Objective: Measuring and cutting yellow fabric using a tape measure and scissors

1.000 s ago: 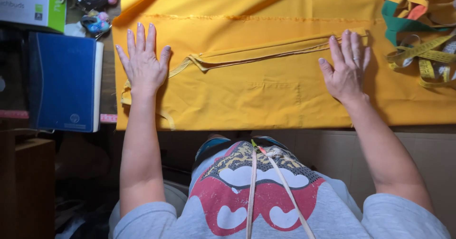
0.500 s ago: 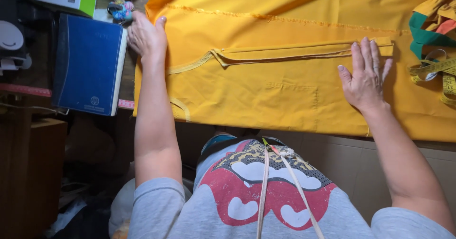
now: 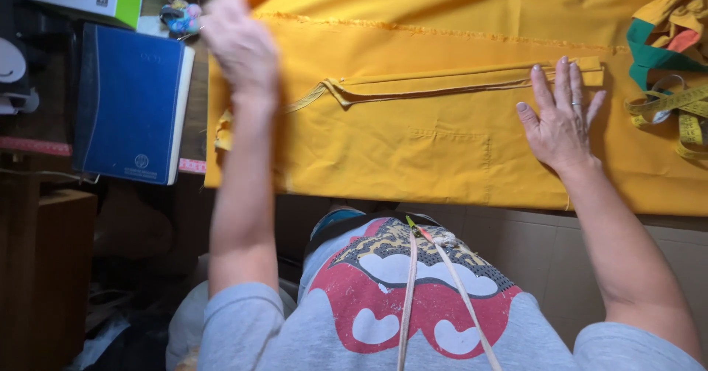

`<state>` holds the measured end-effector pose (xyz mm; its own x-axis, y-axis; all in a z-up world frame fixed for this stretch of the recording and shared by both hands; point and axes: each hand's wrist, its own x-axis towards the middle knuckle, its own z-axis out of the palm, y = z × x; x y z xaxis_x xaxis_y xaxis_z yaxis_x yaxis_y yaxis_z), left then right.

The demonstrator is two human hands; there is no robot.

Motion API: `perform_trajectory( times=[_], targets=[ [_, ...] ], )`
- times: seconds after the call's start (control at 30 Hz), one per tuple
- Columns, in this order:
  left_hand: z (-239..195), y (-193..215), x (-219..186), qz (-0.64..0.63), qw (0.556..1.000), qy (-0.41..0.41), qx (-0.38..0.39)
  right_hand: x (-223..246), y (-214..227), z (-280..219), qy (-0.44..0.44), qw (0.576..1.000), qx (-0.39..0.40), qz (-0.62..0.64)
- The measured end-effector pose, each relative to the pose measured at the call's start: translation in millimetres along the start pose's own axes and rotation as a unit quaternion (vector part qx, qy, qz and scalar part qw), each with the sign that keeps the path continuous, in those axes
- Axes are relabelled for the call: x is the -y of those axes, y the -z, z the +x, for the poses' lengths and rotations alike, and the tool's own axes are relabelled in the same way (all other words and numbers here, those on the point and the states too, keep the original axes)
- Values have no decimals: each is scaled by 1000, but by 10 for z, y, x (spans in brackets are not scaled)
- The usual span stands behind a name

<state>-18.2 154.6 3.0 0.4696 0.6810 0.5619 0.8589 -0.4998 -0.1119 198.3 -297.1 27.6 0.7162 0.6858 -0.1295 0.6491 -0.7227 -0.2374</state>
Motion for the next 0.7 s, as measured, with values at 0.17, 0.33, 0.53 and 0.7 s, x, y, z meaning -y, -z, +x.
perform_trajectory(
  times=[0.17, 0.33, 0.53, 0.7],
  targets=[
    [-1078, 1048, -1473, -303, 841, -433, 112, -7, 8, -15, -10, 1000, 5, 8],
    [-1252, 1032, -1485, -353, 804, -425, 220, -19, 40, -3, -40, 999, -6, 1],
    [-1438, 965, -1762, -333, 830, -398, 204, -197, -91, -25, -17, 999, -20, -26],
    [-1518, 722, -2376, -403, 813, -409, 99, -245, -109, -37, 72, 989, -109, -73]
  ],
)
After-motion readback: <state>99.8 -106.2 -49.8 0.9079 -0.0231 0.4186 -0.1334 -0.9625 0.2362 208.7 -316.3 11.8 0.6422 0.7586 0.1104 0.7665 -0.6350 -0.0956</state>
